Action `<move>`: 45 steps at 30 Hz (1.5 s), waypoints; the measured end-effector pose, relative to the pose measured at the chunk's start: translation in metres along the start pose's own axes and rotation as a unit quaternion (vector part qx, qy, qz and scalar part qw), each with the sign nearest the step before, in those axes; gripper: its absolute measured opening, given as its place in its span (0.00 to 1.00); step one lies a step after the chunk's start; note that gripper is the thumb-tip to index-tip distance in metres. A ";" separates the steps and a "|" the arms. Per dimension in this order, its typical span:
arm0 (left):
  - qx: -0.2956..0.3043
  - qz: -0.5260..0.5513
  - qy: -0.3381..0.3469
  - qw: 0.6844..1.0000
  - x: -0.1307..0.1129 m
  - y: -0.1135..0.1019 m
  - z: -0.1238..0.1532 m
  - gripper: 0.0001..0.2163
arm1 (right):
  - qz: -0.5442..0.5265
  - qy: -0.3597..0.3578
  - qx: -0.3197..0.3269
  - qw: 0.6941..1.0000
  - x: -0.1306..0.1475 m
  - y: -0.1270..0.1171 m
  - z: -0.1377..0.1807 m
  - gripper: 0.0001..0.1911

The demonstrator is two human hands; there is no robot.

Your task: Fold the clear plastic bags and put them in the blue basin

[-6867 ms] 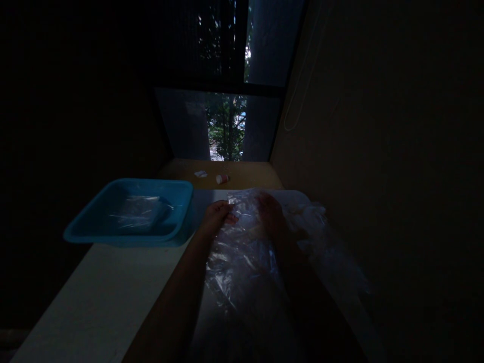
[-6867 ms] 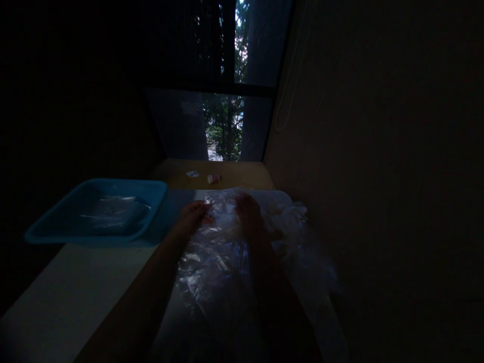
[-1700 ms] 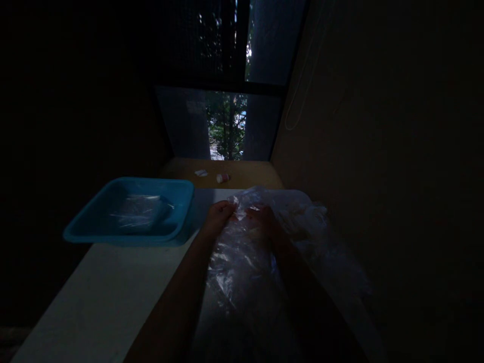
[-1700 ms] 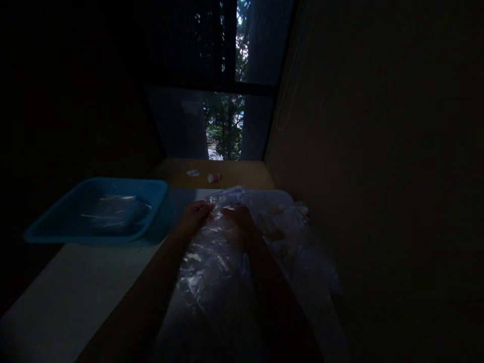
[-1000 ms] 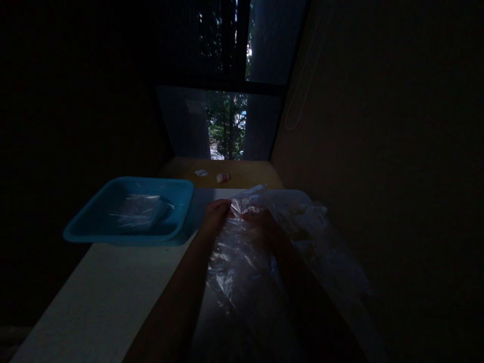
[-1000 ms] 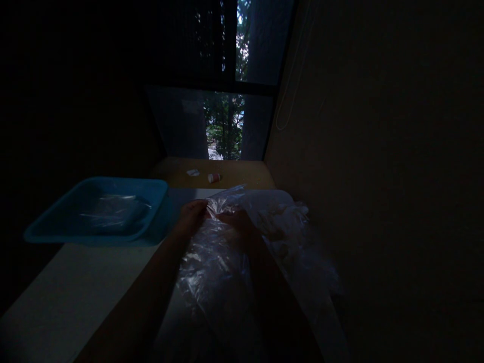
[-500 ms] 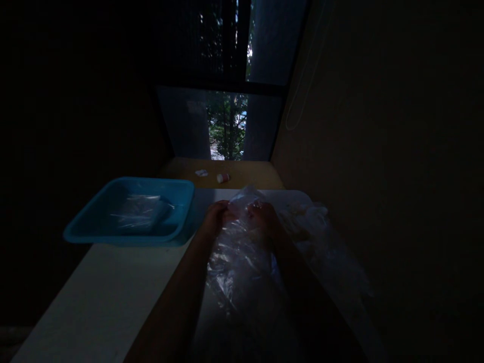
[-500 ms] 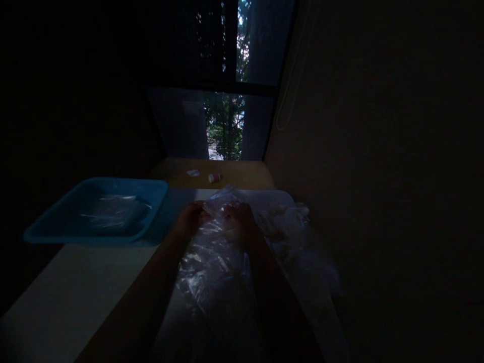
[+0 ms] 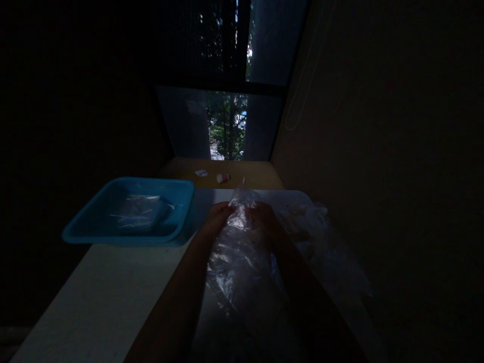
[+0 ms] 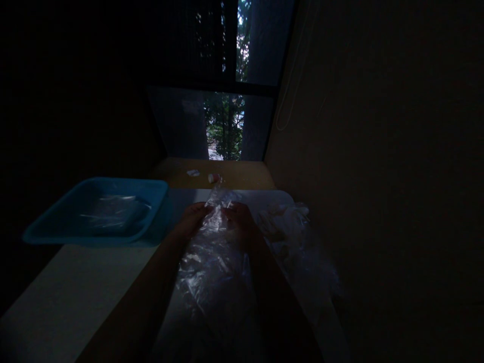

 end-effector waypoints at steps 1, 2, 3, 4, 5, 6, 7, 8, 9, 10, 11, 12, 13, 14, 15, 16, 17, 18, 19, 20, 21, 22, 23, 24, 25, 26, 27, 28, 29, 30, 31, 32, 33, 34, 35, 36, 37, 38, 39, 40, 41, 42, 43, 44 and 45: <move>0.001 -0.004 0.003 1.000 0.000 0.000 0.000 0.12 | 0.009 -0.002 0.000 1.000 -0.001 0.000 -0.001 0.14; -0.001 -0.008 0.004 1.000 0.000 0.000 -0.001 0.12 | 0.018 -0.006 0.002 1.000 -0.001 0.000 -0.001 0.14; -0.005 -0.011 0.004 1.000 0.001 -0.001 -0.001 0.11 | 0.025 -0.010 0.006 1.000 -0.002 0.000 -0.002 0.14; -0.008 -0.015 0.002 1.000 0.001 -0.001 -0.001 0.11 | 0.031 -0.012 0.013 0.999 -0.002 0.000 -0.002 0.13; -0.009 -0.018 0.000 1.000 0.001 0.000 -0.001 0.12 | 0.033 -0.011 0.022 0.999 -0.002 0.000 -0.002 0.12; -0.007 -0.023 -0.001 1.000 0.002 0.000 -0.002 0.12 | 0.031 -0.009 0.031 0.999 -0.002 0.000 -0.002 0.12; -0.005 -0.027 0.000 1.000 0.002 0.000 -0.002 0.12 | 0.025 -0.006 0.038 0.999 -0.001 0.000 -0.001 0.11; -0.003 -0.031 0.002 0.999 0.003 0.000 -0.002 0.13 | 0.017 -0.004 0.043 0.999 -0.001 0.001 -0.001 0.11; -0.004 -0.033 0.007 0.999 0.003 0.000 -0.002 0.13 | 0.008 -0.004 0.044 0.999 -0.001 0.001 0.000 0.11; -0.006 -0.034 0.013 0.999 0.003 0.000 -0.003 0.13 | -0.002 -0.006 0.041 0.999 0.000 0.002 0.000 0.11; -0.010 -0.035 0.019 0.999 0.004 -0.001 -0.003 0.13 | -0.009 -0.010 0.036 0.999 0.000 0.002 0.001 0.11; -0.013 -0.038 0.023 0.999 0.004 -0.001 -0.003 0.13 | -0.015 -0.015 0.030 0.999 0.000 0.002 0.001 0.11; -0.017 -0.041 0.024 0.999 0.004 -0.001 -0.003 0.14 | -0.020 -0.015 0.026 0.999 0.000 0.002 0.000 0.11; -0.019 -0.046 0.025 0.998 0.004 -0.001 -0.003 0.14 | -0.024 -0.012 0.024 0.999 -0.001 0.002 0.000 0.11; -0.021 -0.050 0.024 0.998 0.004 -0.001 -0.003 0.13 | -0.027 -0.008 0.023 0.999 -0.001 0.002 0.000 0.11; -0.023 -0.052 0.022 0.998 0.004 -0.001 -0.003 0.13 | -0.031 -0.003 0.023 0.999 -0.002 0.002 -0.001 0.11; -0.023 -0.051 0.021 0.998 0.004 -0.001 -0.003 0.13 | -0.034 0.000 0.024 0.999 -0.002 0.002 -0.001 0.12; -0.020 -0.048 0.021 0.998 0.004 -0.001 -0.003 0.13 | -0.038 0.001 0.024 0.999 -0.003 0.001 -0.001 0.12; -0.015 -0.044 0.023 0.999 0.004 -0.001 -0.003 0.13 | -0.040 0.001 0.025 0.999 -0.003 0.001 -0.001 0.12; -0.010 -0.039 0.025 0.999 0.004 0.000 -0.003 0.13 | -0.040 0.000 0.024 0.999 -0.003 0.001 -0.001 0.12; -0.007 -0.035 0.028 0.999 0.004 0.000 -0.003 0.13 | -0.038 0.000 0.022 0.999 -0.002 0.001 -0.001 0.12; -0.006 -0.033 0.030 0.999 0.004 0.000 -0.003 0.13 | -0.033 0.002 0.019 0.999 -0.002 0.001 -0.001 0.12; -0.009 -0.034 0.032 0.999 0.004 0.000 -0.003 0.13 | -0.027 0.002 0.014 1.000 -0.002 0.001 -0.001 0.12; -0.013 -0.035 0.032 0.999 0.004 0.000 -0.003 0.13 | -0.024 0.003 0.008 1.000 -0.002 0.001 -0.002 0.11; -0.015 -0.036 0.032 0.999 0.004 0.000 -0.003 0.13 | -0.024 0.004 0.004 1.000 -0.002 0.001 -0.002 0.11; -0.015 -0.037 0.031 0.999 0.004 -0.001 -0.003 0.13 | -0.029 0.005 0.000 1.000 -0.003 0.001 -0.003 0.11; -0.012 -0.039 0.029 0.999 0.003 -0.001 -0.003 0.13 | -0.036 0.009 -0.003 0.999 -0.004 0.001 -0.003 0.11; -0.009 -0.038 0.029 0.999 0.003 -0.001 -0.003 0.13 | -0.044 0.014 -0.006 0.999 -0.005 0.001 -0.004 0.11; -0.007 -0.035 0.029 0.999 0.003 -0.001 -0.003 0.14 | -0.051 0.018 -0.007 0.998 -0.006 0.001 -0.005 0.11; -0.006 -0.031 0.030 0.999 0.003 -0.001 -0.003 0.14 | -0.057 0.022 -0.009 0.998 -0.006 0.001 -0.005 0.11; -0.007 -0.026 0.032 0.999 0.003 -0.001 -0.003 0.14 | -0.061 0.023 -0.010 0.998 -0.007 0.001 -0.006 0.11; -0.008 -0.020 0.033 0.999 0.003 -0.002 -0.004 0.14 | -0.063 0.021 -0.011 0.998 -0.007 0.001 -0.006 0.11; -0.008 -0.013 0.033 0.999 0.004 -0.002 -0.004 0.14 | -0.062 0.016 -0.013 0.998 -0.006 0.001 -0.005 0.11; -0.008 -0.008 0.031 0.999 0.004 -0.002 -0.004 0.14 | -0.060 0.008 -0.015 0.998 -0.006 0.000 -0.005 0.10; -0.009 -0.005 0.029 1.000 0.004 -0.002 -0.005 0.13 | -0.055 0.002 -0.018 0.998 -0.005 0.000 -0.005 0.10; -0.011 -0.004 0.028 1.000 0.005 -0.002 -0.005 0.13 | -0.050 -0.002 -0.022 0.998 -0.004 0.000 -0.005 0.10; -0.013 -0.004 0.027 1.000 0.005 -0.002 -0.005 0.12 | -0.050 -0.003 -0.027 0.998 -0.004 0.000 -0.005 0.10; -0.015 -0.004 0.028 0.999 0.005 -0.002 -0.006 0.11 | -0.056 0.000 -0.031 0.998 -0.004 0.001 -0.005 0.10; -0.017 -0.003 0.029 0.999 0.005 -0.002 -0.006 0.11 | -0.064 0.006 -0.034 0.997 -0.004 0.001 -0.005 0.10; -0.017 -0.002 0.031 0.999 0.005 -0.002 -0.006 0.11 | -0.073 0.013 -0.036 0.997 -0.004 0.001 -0.006 0.10; -0.018 0.001 0.034 0.999 0.005 -0.002 -0.006 0.11 | -0.081 0.017 -0.038 0.996 -0.004 0.001 -0.006 0.09; -0.019 0.005 0.036 0.999 0.005 -0.002 -0.006 0.11 | -0.086 0.019 -0.039 0.995 -0.004 0.001 -0.006 0.09; -0.021 0.009 0.036 0.999 0.005 -0.001 -0.006 0.11 | -0.084 0.019 -0.038 0.996 -0.004 0.001 -0.006 0.09; -0.026 0.011 0.035 0.999 0.004 -0.001 -0.006 0.10 | -0.080 0.020 -0.038 0.996 -0.003 0.001 -0.006 0.08; -0.030 0.013 0.033 0.999 0.004 -0.001 -0.005 0.10 | -0.077 0.020 -0.039 0.996 -0.003 0.001 -0.006 0.08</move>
Point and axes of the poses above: each hand's wrist, its own z-axis away from the middle knuckle, its own y-axis out of the palm, x = y × z, the point moved 1 cm from there along -z, towards the middle knuckle, and after that the axes turned 3 degrees about -z, right-handed, at the moved point
